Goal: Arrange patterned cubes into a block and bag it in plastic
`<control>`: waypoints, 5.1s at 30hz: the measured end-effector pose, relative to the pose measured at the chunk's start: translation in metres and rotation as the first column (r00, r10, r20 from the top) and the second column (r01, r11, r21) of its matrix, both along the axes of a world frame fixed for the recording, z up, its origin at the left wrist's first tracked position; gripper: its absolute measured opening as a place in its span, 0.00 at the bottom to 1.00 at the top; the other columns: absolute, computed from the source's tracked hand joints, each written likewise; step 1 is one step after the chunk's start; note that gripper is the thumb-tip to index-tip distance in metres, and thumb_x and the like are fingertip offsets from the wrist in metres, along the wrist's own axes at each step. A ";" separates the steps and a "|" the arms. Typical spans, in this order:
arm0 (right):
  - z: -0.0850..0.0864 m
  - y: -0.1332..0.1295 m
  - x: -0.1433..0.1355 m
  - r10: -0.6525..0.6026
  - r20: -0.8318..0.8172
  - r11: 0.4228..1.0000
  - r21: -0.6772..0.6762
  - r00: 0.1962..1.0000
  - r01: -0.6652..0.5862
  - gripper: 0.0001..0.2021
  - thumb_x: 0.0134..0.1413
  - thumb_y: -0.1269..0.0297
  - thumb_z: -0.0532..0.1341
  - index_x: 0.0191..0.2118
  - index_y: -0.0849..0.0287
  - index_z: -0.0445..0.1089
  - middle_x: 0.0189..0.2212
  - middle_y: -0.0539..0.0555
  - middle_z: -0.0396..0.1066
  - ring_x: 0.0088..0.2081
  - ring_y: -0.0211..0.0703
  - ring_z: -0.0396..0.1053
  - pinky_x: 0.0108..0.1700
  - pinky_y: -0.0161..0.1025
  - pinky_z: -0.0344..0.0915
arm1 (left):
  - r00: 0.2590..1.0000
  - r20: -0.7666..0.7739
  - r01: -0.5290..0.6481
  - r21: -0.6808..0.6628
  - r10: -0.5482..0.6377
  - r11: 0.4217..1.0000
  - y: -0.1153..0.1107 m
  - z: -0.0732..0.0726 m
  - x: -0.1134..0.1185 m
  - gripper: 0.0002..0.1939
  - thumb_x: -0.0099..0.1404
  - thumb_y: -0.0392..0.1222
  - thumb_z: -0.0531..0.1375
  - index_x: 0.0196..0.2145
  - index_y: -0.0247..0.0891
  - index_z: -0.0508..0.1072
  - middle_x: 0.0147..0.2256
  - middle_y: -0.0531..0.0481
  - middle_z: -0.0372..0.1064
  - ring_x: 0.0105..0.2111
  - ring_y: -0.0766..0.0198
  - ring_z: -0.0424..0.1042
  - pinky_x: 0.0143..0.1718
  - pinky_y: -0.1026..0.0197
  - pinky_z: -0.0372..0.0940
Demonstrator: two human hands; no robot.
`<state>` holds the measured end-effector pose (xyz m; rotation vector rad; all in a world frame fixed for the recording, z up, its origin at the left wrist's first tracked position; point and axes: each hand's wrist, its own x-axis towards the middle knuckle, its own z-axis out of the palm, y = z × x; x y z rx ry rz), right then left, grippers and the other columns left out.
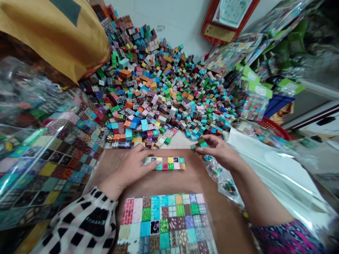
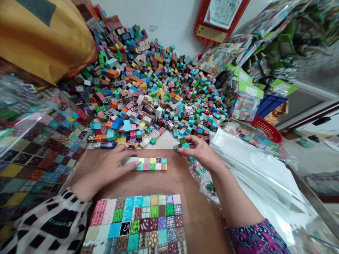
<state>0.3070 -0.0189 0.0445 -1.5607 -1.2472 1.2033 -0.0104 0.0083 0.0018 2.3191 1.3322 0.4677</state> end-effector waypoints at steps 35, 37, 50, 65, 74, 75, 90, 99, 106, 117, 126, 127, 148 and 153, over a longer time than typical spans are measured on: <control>-0.027 -0.050 -0.006 0.251 0.682 0.929 0.031 0.687 -0.369 0.24 0.51 0.62 0.67 0.55 0.53 0.66 0.52 0.58 0.71 0.52 0.53 0.69 0.53 0.52 0.66 | 1.000 -0.015 0.001 -0.015 -0.001 1.000 0.002 -0.001 0.001 0.22 0.64 0.60 0.56 0.46 0.44 0.77 0.39 0.50 0.64 0.34 0.61 0.67 0.37 0.58 0.61; -0.025 -0.051 -0.005 0.272 0.682 0.912 0.043 0.679 -0.409 0.23 0.54 0.62 0.66 0.56 0.52 0.66 0.53 0.56 0.71 0.53 0.52 0.68 0.54 0.52 0.65 | 1.000 -0.022 -0.001 -0.019 0.001 1.000 0.002 0.000 0.001 0.22 0.64 0.60 0.56 0.46 0.44 0.77 0.39 0.50 0.64 0.33 0.62 0.67 0.37 0.58 0.61; -0.033 -0.053 -0.009 0.104 0.644 0.972 0.096 0.758 -0.215 0.12 0.50 0.64 0.66 0.42 0.53 0.68 0.41 0.55 0.72 0.41 0.50 0.70 0.44 0.49 0.68 | 0.999 -0.018 -0.027 -0.013 0.026 1.000 -0.001 0.004 0.002 0.20 0.64 0.59 0.57 0.46 0.46 0.77 0.38 0.51 0.65 0.33 0.62 0.67 0.37 0.59 0.61; -0.018 -0.082 -0.003 0.132 0.473 0.987 0.018 0.871 -0.159 0.10 0.53 0.57 0.63 0.40 0.54 0.69 0.31 0.50 0.69 0.32 0.43 0.65 0.34 0.41 0.63 | 0.999 -0.031 -0.042 -0.034 0.041 0.999 0.000 0.003 0.004 0.20 0.63 0.58 0.58 0.46 0.45 0.77 0.38 0.51 0.64 0.33 0.62 0.67 0.36 0.58 0.61; -0.018 -0.079 -0.009 0.135 0.638 0.984 0.005 0.758 -0.179 0.14 0.60 0.54 0.57 0.47 0.54 0.67 0.37 0.55 0.71 0.33 0.45 0.69 0.34 0.43 0.67 | 0.999 0.004 -0.032 0.003 0.032 0.999 0.001 -0.003 0.002 0.20 0.63 0.59 0.57 0.45 0.45 0.77 0.38 0.50 0.65 0.34 0.61 0.68 0.38 0.57 0.62; -0.019 -0.074 -0.009 0.101 0.674 0.982 0.048 0.731 -0.181 0.15 0.60 0.55 0.58 0.49 0.54 0.66 0.39 0.56 0.70 0.35 0.47 0.70 0.36 0.45 0.68 | 1.000 0.004 -0.030 0.005 0.030 1.000 0.001 -0.003 0.002 0.21 0.63 0.59 0.57 0.45 0.45 0.77 0.38 0.50 0.65 0.34 0.61 0.67 0.38 0.57 0.62; -0.019 -0.047 -0.018 0.279 0.743 0.908 0.002 0.608 -0.419 0.20 0.59 0.67 0.60 0.56 0.48 0.65 0.46 0.56 0.66 0.49 0.51 0.66 0.52 0.50 0.66 | 0.999 -0.031 0.009 -0.018 -0.010 1.000 0.001 0.003 0.003 0.21 0.59 0.57 0.61 0.45 0.46 0.77 0.39 0.51 0.65 0.39 0.57 0.69 0.38 0.59 0.62; -0.021 -0.047 -0.022 0.286 0.684 0.923 -0.010 0.671 -0.383 0.28 0.56 0.68 0.63 0.62 0.49 0.58 0.50 0.57 0.64 0.53 0.53 0.65 0.56 0.53 0.64 | 0.994 -0.096 0.050 -0.023 -0.052 0.998 0.000 0.006 0.002 0.25 0.56 0.60 0.62 0.50 0.53 0.75 0.40 0.51 0.63 0.37 0.58 0.67 0.35 0.59 0.57; -0.025 -0.047 -0.032 0.234 0.688 0.939 0.025 0.687 -0.344 0.35 0.52 0.68 0.65 0.65 0.48 0.54 0.49 0.58 0.62 0.49 0.53 0.66 0.50 0.52 0.69 | 0.989 -0.126 0.066 -0.069 -0.074 0.995 -0.001 0.013 0.003 0.23 0.58 0.59 0.62 0.48 0.49 0.76 0.40 0.50 0.62 0.36 0.58 0.66 0.35 0.59 0.57; -0.024 -0.040 -0.037 0.272 0.748 0.892 0.040 0.605 -0.450 0.17 0.58 0.68 0.62 0.53 0.53 0.66 0.46 0.58 0.65 0.50 0.52 0.64 0.53 0.51 0.65 | 0.983 -0.160 0.081 -0.066 -0.091 0.995 0.000 0.012 0.003 0.23 0.59 0.59 0.61 0.48 0.46 0.77 0.41 0.49 0.61 0.39 0.56 0.66 0.36 0.58 0.58; -0.022 -0.039 -0.048 0.313 0.787 0.884 -0.037 0.532 -0.466 0.24 0.58 0.62 0.64 0.60 0.57 0.63 0.47 0.61 0.64 0.50 0.55 0.63 0.53 0.52 0.64 | 0.994 -0.097 0.053 -0.008 -0.053 0.999 -0.001 0.006 -0.001 0.21 0.66 0.60 0.54 0.43 0.47 0.79 0.36 0.50 0.60 0.34 0.61 0.66 0.32 0.61 0.53; -0.021 -0.039 -0.049 0.316 0.792 0.883 -0.043 0.523 -0.468 0.24 0.59 0.60 0.63 0.60 0.55 0.63 0.47 0.61 0.65 0.49 0.55 0.64 0.52 0.52 0.64 | 0.996 -0.087 0.037 0.003 -0.036 0.999 -0.001 0.004 -0.001 0.22 0.66 0.60 0.53 0.44 0.47 0.79 0.36 0.50 0.61 0.34 0.61 0.66 0.31 0.61 0.53; -0.004 -0.067 -0.006 -0.008 0.747 0.925 0.257 0.665 -0.278 0.15 0.64 0.56 0.56 0.52 0.55 0.69 0.38 0.55 0.68 0.34 0.43 0.68 0.37 0.44 0.69 | 0.870 0.083 -0.493 0.150 0.486 0.857 -0.001 0.009 -0.004 0.25 0.67 0.56 0.48 0.21 0.40 0.72 0.25 0.47 0.71 0.27 0.60 0.67 0.25 0.59 0.48; -0.017 -0.100 -0.006 0.201 0.712 0.925 0.088 0.673 -0.370 0.11 0.61 0.59 0.59 0.47 0.55 0.72 0.40 0.56 0.70 0.39 0.45 0.70 0.40 0.44 0.69 | 0.726 0.336 -0.633 -0.016 0.600 0.774 0.006 0.002 -0.007 0.25 0.65 0.58 0.51 0.22 0.40 0.75 0.20 0.50 0.68 0.24 0.60 0.68 0.26 0.60 0.53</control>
